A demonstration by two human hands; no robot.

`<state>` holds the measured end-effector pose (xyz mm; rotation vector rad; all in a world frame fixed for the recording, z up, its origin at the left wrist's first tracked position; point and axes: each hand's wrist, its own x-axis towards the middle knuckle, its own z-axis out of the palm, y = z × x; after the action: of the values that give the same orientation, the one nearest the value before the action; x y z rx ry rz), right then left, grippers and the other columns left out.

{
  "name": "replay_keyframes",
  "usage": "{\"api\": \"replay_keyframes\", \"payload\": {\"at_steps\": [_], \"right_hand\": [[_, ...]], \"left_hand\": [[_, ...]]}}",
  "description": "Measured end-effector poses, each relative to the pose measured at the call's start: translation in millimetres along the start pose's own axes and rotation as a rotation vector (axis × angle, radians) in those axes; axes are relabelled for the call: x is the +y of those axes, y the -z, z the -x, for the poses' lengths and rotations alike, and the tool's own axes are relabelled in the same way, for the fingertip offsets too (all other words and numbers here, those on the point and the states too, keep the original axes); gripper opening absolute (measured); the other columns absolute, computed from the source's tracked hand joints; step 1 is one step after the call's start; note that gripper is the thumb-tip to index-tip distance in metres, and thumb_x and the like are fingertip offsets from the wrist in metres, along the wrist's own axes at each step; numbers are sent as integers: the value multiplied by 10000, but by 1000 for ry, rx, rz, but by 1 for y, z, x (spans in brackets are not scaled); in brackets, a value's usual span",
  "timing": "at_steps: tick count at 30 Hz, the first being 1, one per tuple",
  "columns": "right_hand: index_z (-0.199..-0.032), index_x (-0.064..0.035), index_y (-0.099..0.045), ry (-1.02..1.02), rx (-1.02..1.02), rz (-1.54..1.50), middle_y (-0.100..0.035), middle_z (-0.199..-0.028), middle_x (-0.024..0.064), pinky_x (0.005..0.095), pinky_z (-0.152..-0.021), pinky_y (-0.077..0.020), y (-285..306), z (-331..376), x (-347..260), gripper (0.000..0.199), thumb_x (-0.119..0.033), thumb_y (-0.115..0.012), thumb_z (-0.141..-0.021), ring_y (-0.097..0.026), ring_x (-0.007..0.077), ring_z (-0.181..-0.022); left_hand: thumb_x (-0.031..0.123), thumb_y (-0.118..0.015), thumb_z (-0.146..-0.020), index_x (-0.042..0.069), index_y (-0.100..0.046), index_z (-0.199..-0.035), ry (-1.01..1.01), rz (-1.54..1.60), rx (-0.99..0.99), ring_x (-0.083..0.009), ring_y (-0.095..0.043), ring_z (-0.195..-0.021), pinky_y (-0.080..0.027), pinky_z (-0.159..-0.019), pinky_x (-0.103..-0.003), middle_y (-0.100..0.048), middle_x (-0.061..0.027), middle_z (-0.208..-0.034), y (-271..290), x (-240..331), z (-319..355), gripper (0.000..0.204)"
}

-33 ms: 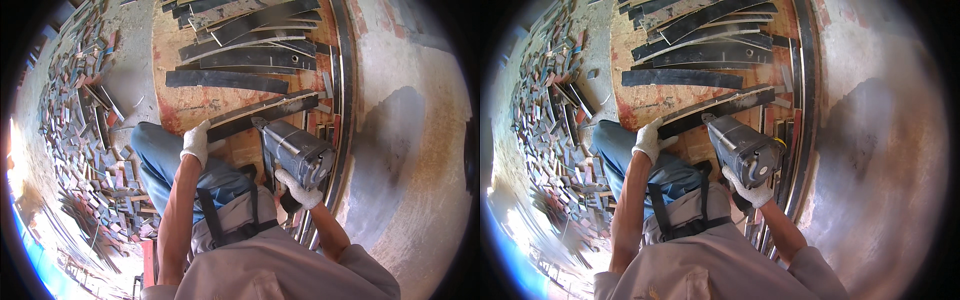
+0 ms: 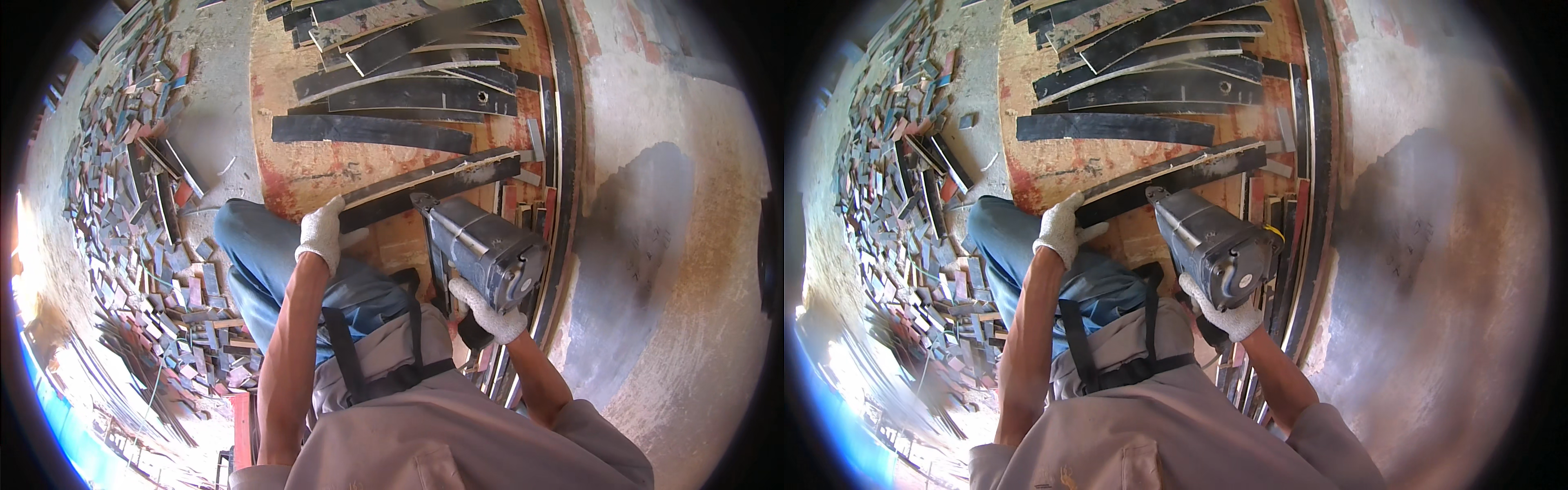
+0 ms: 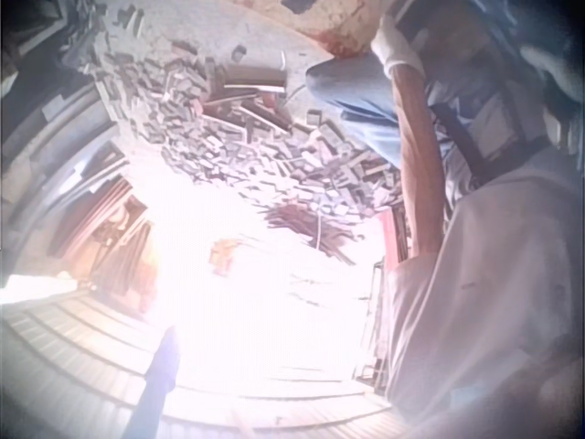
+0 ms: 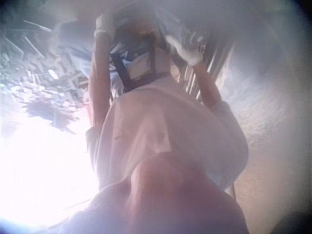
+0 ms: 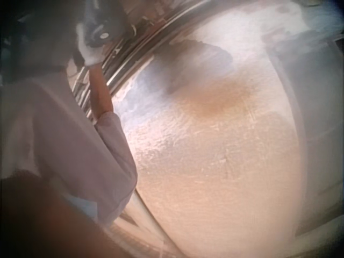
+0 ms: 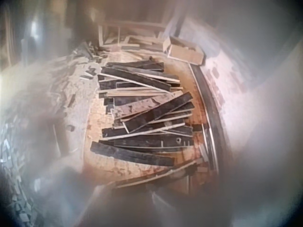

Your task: The person is installing wooden planks on a curved wooden surface. They place each plank and secure it using a nail gun.

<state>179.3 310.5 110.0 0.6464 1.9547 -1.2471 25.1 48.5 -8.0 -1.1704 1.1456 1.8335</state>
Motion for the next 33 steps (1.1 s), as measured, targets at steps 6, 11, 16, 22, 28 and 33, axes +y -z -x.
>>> {"api": "replay_keyframes", "payload": {"at_steps": [6, 11, 16, 22, 28, 33], "right_hand": [[-1544, -105, -390, -90, -154, 216, -488, -1522, 119, 406, -1145, -429, -7, -4, -22, 536, -245, -506, -1040, -529, 273, -1340], [-1507, -144, -457, 36, -179, 303, -528, -1489, 89, 399, -1128, -441, -13, -16, -15, 496, -240, -531, -1026, -519, 253, -1355], [-1464, -174, -521, 210, -134, 424, -560, -1459, 65, 414, -1111, -456, -17, -13, 2, 455, -284, -532, -1022, -529, 229, -1346], [-1367, -49, -608, 262, -53, 271, -673, -1292, 117, 371, -1015, -508, -26, -12, -1, 434, -234, -692, -983, -624, 229, -1196], [-1331, -53, -605, 369, -49, 173, -671, -1263, 103, 369, -929, -547, -42, -27, 24, 436, -219, -737, -949, -650, 229, -1105], [-1526, -133, -412, 310, -160, 578, -459, -1548, 109, 403, -1218, -314, -41, -38, 77, 635, -346, -604, -959, -428, 281, -1427]], "left_hand": [[247, -593, -1014, -8, -597, -1264, -5, 23, -20, -276, -670, -992, -673, -668, -377, -634, -160, -1161, -3, 0, 6, 358], [247, -588, -1014, -32, -598, -1245, -15, 10, -5, -270, -681, -944, -670, -666, -370, -634, -162, -1165, -6, 0, 7, 362], [246, -586, -1013, -33, -603, -1236, 4, 12, -18, -275, -687, -925, -670, -665, -369, -638, -168, -1146, -2, 0, 2, 358], [263, -601, -994, -34, -623, -1211, 30, 13, 22, -274, -684, -919, -655, -684, -384, -658, -157, -1098, -4, -1, 2, 368], [360, -618, -963, -60, -695, -1122, -65, -258, 70, -242, -649, -903, -531, -764, -381, -703, -142, -1003, 21, -24, -41, 456], [339, -623, -969, -28, -660, -1184, -80, -209, 43, -255, -643, -889, -571, -715, -410, -673, -165, -1042, 13, -25, -41, 426]]}}
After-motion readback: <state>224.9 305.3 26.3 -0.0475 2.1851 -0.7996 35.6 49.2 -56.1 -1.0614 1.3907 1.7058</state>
